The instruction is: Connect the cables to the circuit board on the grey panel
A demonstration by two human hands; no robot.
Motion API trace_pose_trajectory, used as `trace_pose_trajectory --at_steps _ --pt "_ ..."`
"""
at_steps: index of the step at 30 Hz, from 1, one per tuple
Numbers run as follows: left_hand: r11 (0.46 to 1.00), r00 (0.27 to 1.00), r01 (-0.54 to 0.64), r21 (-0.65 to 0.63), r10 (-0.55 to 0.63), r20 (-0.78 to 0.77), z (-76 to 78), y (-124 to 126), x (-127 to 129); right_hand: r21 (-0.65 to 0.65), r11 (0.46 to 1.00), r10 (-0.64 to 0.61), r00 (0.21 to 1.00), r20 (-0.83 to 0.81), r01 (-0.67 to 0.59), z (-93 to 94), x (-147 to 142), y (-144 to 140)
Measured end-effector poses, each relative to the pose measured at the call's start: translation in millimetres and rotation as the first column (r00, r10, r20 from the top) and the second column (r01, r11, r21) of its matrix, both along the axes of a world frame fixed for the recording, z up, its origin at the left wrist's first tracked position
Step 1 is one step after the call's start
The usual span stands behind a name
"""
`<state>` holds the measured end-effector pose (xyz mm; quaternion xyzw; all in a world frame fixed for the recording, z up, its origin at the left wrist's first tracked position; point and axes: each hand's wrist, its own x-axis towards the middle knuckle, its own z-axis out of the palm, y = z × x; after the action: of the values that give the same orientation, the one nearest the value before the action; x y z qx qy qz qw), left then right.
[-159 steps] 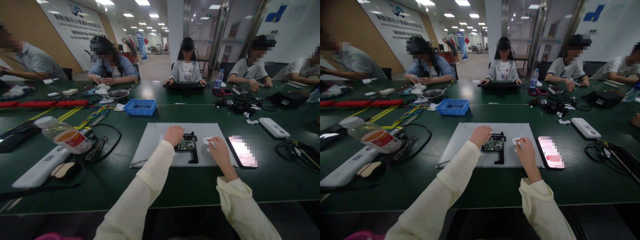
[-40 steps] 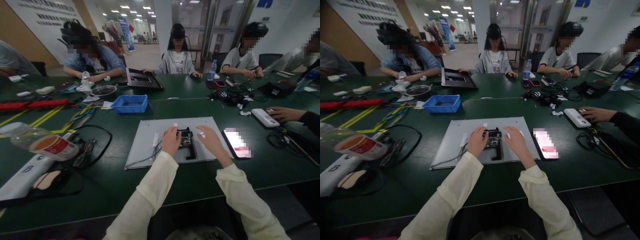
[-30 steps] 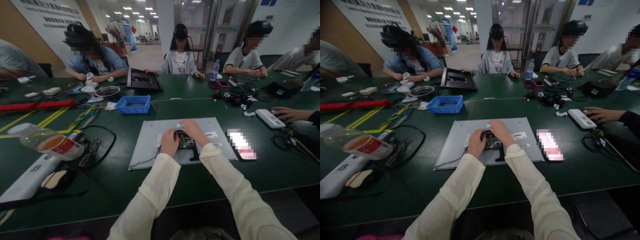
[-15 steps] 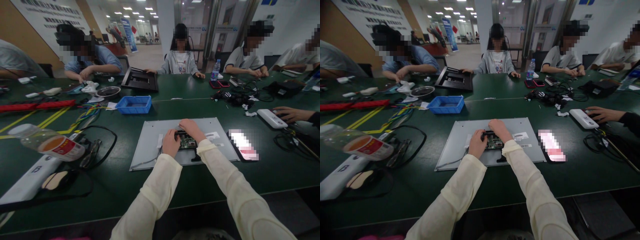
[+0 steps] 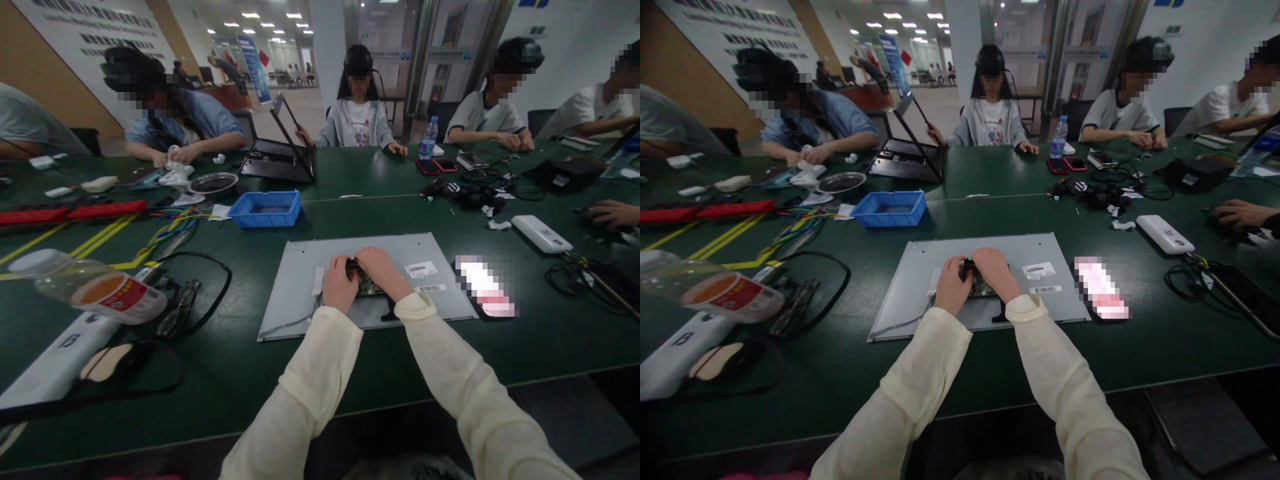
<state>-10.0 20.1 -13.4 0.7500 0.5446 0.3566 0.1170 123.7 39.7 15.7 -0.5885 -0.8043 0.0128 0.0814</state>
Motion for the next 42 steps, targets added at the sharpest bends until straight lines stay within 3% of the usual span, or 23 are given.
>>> trace_pose_trajectory --at_steps 12,17,21,26,35,42 --pt "1.0 1.0 -0.009 0.012 0.009 -0.001 -3.6 1.5 -0.9 0.017 1.0 0.01 0.978 -0.208 -0.006 -2.5 9.9 -7.4" --pt "0.993 0.999 -0.012 0.115 0.017 -0.04 5.8 -3.7 0.3 0.061 0.997 -0.034 0.946 -0.324 0.057 3.7 47.6 -23.6" --pt "0.975 0.979 0.159 0.157 -0.135 -0.154 16.6 -13.3 5.6 0.081 0.962 -0.209 0.893 -0.398 0.261 -7.4 98.0 -47.6" --pt "0.898 0.858 0.431 0.09 -0.378 -0.349 26.3 -28.0 15.9 0.008 0.903 -0.377 0.804 -0.46 0.429 -30.1 134.0 -73.1" --pt "0.851 0.786 0.525 0.024 -0.474 -0.397 20.0 -32.7 21.0 -0.042 0.925 -0.346 0.79 -0.506 0.378 -31.4 125.4 -80.9" --pt "0.863 0.786 0.503 -0.04 -0.477 -0.393 21.4 -32.1 21.2 -0.116 0.918 -0.369 0.709 -0.6 0.38 -30.8 123.4 -81.3"
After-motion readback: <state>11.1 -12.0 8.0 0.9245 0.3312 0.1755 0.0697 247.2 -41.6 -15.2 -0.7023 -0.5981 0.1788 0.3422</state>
